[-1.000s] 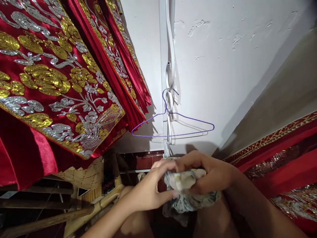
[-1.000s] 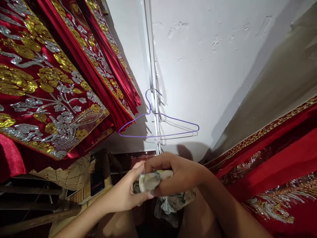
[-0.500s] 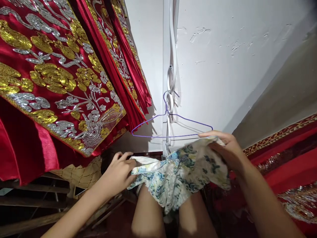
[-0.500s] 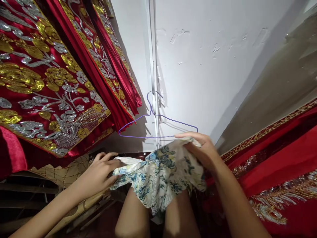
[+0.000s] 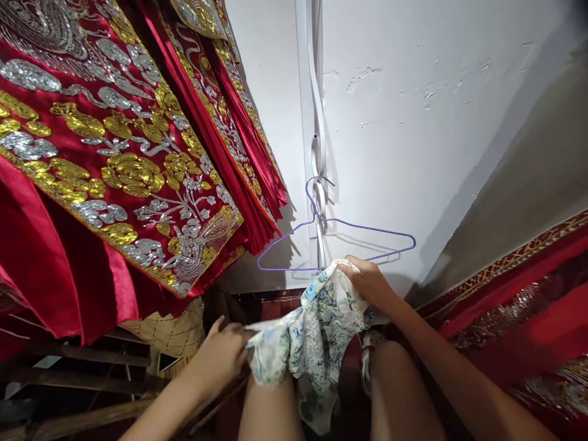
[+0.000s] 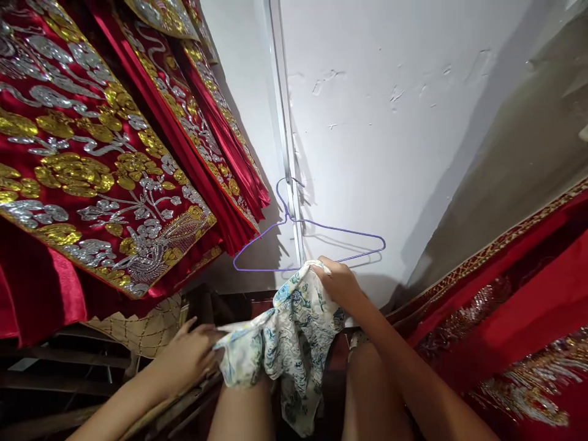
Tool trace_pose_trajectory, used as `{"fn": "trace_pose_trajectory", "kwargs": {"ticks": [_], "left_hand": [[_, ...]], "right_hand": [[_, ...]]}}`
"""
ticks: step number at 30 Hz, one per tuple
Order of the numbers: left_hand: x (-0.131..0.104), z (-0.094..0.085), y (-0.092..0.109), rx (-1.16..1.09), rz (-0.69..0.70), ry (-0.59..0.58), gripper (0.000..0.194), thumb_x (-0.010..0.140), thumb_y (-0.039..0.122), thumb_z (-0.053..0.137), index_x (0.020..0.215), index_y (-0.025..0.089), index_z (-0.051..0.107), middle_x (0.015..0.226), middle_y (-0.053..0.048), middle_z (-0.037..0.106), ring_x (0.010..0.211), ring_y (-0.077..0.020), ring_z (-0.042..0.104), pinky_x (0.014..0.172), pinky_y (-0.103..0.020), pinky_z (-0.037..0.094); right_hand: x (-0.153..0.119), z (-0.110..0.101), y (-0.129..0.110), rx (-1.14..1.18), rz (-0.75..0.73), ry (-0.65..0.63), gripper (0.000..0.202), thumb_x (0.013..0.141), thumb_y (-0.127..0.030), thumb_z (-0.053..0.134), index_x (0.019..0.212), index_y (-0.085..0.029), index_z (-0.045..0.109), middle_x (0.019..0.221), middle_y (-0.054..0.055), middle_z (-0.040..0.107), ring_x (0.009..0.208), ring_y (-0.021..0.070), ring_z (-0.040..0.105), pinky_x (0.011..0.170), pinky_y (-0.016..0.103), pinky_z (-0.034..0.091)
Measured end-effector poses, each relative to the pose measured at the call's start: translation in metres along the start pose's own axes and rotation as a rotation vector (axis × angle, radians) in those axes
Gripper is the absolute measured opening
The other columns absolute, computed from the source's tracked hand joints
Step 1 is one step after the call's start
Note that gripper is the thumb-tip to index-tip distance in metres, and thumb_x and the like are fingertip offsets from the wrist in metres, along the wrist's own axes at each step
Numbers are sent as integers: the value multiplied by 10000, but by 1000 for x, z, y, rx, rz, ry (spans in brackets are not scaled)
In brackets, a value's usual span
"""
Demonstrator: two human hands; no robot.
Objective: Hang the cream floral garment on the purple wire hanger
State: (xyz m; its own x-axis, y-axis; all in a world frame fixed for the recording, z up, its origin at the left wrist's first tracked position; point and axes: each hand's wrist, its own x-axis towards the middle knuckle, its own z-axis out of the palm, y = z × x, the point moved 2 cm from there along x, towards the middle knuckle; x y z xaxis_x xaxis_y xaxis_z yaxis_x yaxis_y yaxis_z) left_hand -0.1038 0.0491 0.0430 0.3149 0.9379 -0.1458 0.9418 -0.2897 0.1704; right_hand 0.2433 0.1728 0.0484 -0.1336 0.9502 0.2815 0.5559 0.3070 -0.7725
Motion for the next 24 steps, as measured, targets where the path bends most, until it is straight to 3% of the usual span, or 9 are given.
{"fn": "trace_pose_trajectory", "kwargs": {"ticks": [2, 6, 11, 14, 17, 20, 21, 24], "left_hand": [[8, -20, -9, -8, -48, 94, 403, 892, 190, 448, 1181, 249, 722, 1182, -127, 734, 1203, -301, 633, 1115, -514, 378], [29, -59, -15, -100, -20, 265, 403, 856, 141, 400, 1119, 254, 683, 1130, -86, 720, 1112, -267, 662, 974, -397, 493], [67, -83, 24, -211, 196, 495, 298, 859, 200, 390, 1042, 210, 626, 1122, -98, 704, 1094, -268, 646, 968, -395, 508], [88, -90, 47, -300, 178, 657, 412, 829, 162, 378, 1182, 194, 588, 1166, -90, 706, 1070, -251, 671, 938, -381, 525], [100, -95, 53, -286, 164, 749, 487, 835, 174, 403, 1283, 203, 589, 1178, -68, 730, 1049, -244, 701, 916, -351, 535], [102, -102, 46, -240, 250, 764, 446, 846, 207, 413, 1201, 189, 682, 1162, -62, 754, 1059, -246, 710, 959, -331, 527], [100, -106, 43, -243, 265, 770, 428, 848, 218, 416, 1162, 182, 706, 1143, -61, 763, 1036, -244, 717, 956, -321, 530], [96, -116, 37, -260, 255, 762, 394, 851, 262, 440, 1088, 180, 745, 1032, -45, 783, 893, -229, 728, 885, -299, 550]], "right_hand": [[-7, -9, -2, 27, -27, 5, 364, 929, -481, 493, 677, -237, 392, 623, -44, 390, 627, 160, 397, 625, 289, 333], [-18, -20, -9, 104, -50, -11, 409, 909, -496, 510, 665, -238, 307, 651, -46, 319, 644, 145, 333, 614, 284, 288], [-29, -13, -24, 156, -25, -84, 388, 899, -456, 519, 649, -235, 322, 636, -49, 321, 629, 137, 330, 598, 282, 266], [-33, -5, -33, 183, -39, -105, 402, 934, -456, 507, 658, -236, 314, 619, -54, 331, 604, 133, 330, 585, 283, 263], [-38, -5, -37, 180, -76, -92, 371, 959, -457, 507, 680, -230, 419, 619, -43, 418, 604, 144, 395, 589, 280, 321], [-45, -17, -30, 93, -123, -80, 191, 953, -375, 526, 938, -237, 657, 743, 4, 644, 665, 185, 564, 626, 289, 425], [-48, -26, -26, 69, -136, -34, 217, 942, -342, 528, 1060, -249, 684, 824, 24, 701, 716, 203, 619, 651, 299, 462], [-53, -63, -13, 55, -73, 268, 485, 887, -297, 557, 1368, -258, 605, 1056, 70, 760, 933, 259, 707, 770, 348, 546]]}}
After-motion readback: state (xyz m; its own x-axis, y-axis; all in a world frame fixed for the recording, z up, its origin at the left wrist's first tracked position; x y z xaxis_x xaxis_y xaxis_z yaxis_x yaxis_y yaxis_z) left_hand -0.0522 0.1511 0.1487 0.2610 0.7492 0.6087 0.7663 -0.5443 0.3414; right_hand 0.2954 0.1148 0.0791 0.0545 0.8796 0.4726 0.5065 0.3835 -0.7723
